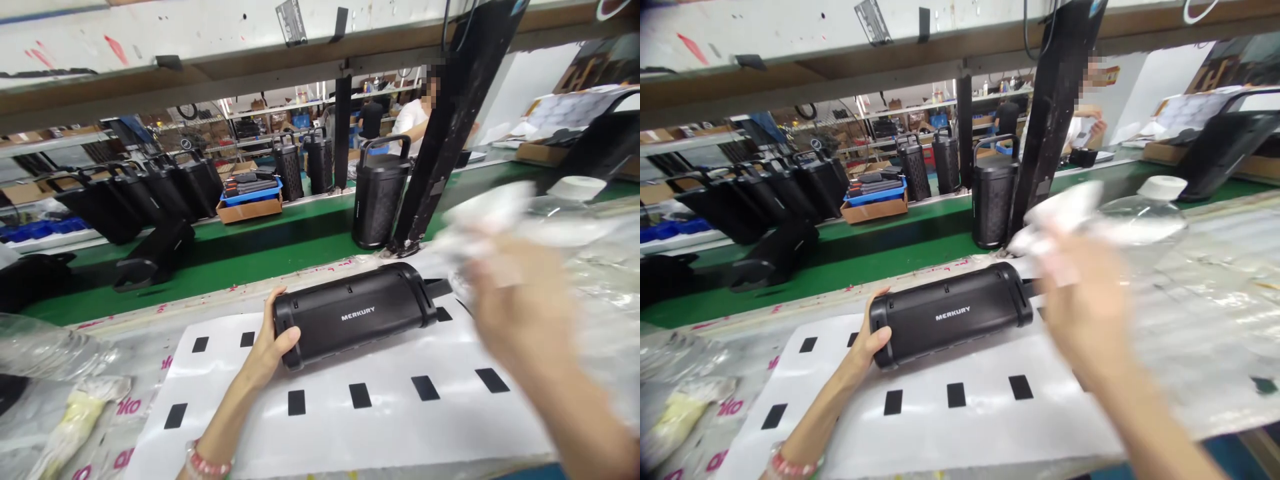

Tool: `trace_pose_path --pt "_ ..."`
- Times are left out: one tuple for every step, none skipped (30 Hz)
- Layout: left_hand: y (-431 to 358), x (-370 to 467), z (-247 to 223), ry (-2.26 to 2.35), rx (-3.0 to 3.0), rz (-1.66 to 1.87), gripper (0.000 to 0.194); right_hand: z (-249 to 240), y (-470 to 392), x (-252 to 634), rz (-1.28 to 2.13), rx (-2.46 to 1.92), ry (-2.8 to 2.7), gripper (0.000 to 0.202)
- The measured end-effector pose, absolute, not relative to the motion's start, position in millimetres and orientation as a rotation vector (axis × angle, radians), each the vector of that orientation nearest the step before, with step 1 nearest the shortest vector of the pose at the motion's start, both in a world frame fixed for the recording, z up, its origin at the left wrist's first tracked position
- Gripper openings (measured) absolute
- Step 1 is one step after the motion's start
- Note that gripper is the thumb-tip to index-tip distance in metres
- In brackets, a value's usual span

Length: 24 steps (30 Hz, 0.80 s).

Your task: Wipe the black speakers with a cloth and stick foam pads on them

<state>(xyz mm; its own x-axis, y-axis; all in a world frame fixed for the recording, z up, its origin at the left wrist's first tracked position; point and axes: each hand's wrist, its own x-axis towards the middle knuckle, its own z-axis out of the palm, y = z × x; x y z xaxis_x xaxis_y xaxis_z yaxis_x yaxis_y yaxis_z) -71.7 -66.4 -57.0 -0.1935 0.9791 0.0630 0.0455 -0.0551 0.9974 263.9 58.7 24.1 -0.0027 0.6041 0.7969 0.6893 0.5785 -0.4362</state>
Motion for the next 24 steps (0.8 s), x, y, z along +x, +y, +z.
trace_pose_path --pt "-66.0 -72.8 -58.5 1.348 1.189 1.372 0.079 12.6 46.6 250.8 -0.114 -1.097 -1.699 0.038" --pt "-65.7 -74.0 -59.8 1.340 1.191 1.359 0.078 0.9 34.4 237.0 -0.138 -1.105 -1.720 0.037" --pt "-65.5 -75.2 -60.8 1.330 1.199 1.347 0.077 -10.6 22.5 223.1 -0.167 -1.113 -1.746 0.037" --pt "-65.4 -76.2 -61.5 1.320 1.214 1.337 0.076 -20.9 11.8 209.5 -0.197 -1.120 -1.777 0.036" --pt "-65.5 -77.0 -61.8 1.314 1.232 1.334 0.076 -29.7 2.6 196.9 -0.225 -1.125 -1.811 0.034" --pt "-65.7 -77.6 -61.8 1.312 1.247 1.333 0.076 -36.6 -4.9 185.4 -0.251 -1.133 -1.844 0.033" --pt "-65.9 -77.9 -61.5 1.313 1.252 1.331 0.076 -41.4 -10.6 174.9 -0.278 -1.144 -1.878 0.032" --pt "-66.1 -77.9 -61.0 1.318 1.249 1.322 0.076 -44.4 -15.3 165.1 -0.308 -1.162 -1.912 0.031" --pt "-66.2 -77.8 -60.5 1.327 1.239 1.307 0.076 -45.8 -19.3 155.6 -0.345 -1.183 -1.937 0.030" --pt "-66.2 -77.6 -60.0 1.336 1.230 1.287 0.076 -46.3 -23.4 146.0 -0.388 -1.205 -1.945 0.029" --pt "-66.2 -77.4 -59.7 1.346 1.231 1.269 0.075 -46.1 -28.0 136.4 -0.425 -1.218 -1.939 0.029" --pt "-66.0 -77.3 -59.5 1.350 1.243 1.260 0.075 -45.9 -32.9 127.2 -0.444 -1.210 -1.929 0.028" --pt "-65.9 -77.4 -59.5 1.351 1.266 1.261 0.076 -45.7 -37.9 119.2 -0.444 -1.172 -1.932 0.028" --pt "-65.7 -77.6 -59.5 1.345 1.290 1.267 0.076 -45.7 -42.3 113.4 -0.426 -1.111 -1.949 0.027" --pt "-65.6 -78.1 -59.5 1.336 1.307 1.274 0.076 -46.0 -45.2 110.5 -0.386 -1.044 -1.980 0.027" --pt "-65.6 -78.6 -59.5 1.328 1.315 1.276 0.076 -46.3 -46.4 110.9 -0.339 -0.991 -2.017 0.026" --pt "-65.6 -79.2 -59.5 1.326 1.316 1.271 0.076 -46.6 -45.8 114.0 -0.305 -0.971 -2.038 0.027" --pt "-65.7 -79.6 -59.4 1.330 1.313 1.258 0.077 -46.7 -43.9 118.8 -0.295 -0.997 -2.036 0.028" --pt "-65.8 -80.0 -59.4 1.338 1.306 1.243 0.077 -46.7 -41.5 123.5 -0.306 -1.060 -2.014 0.029" --pt "-65.9 -80.2 -59.4 1.344 1.301 1.230 0.078 -46.6 -39.7 126.6 -0.337 -1.136 -1.976 0.029" --pt "-66.1 -80.3 -59.4 1.348 1.301 1.223 0.078 -46.4 -39.2 126.8 -0.379 -1.192 -1.941 0.029" --pt "-66.4 -80.4 -59.5 1.347 1.305 1.224 0.078 -46.3 -40.4 123.8 -0.414 -1.211 -1.922 0.030" --pt "-66.6 -80.4 -59.6 1.342 1.314 1.232 0.077 -46.3 -43.1 118.5 -0.420 -1.187 -1.936 0.032" --pt "-66.8 -80.6 -59.7 1.336 1.330 1.242 0.076 -46.6 -46.5 112.4 -0.399 -1.121 -1.977 0.035"
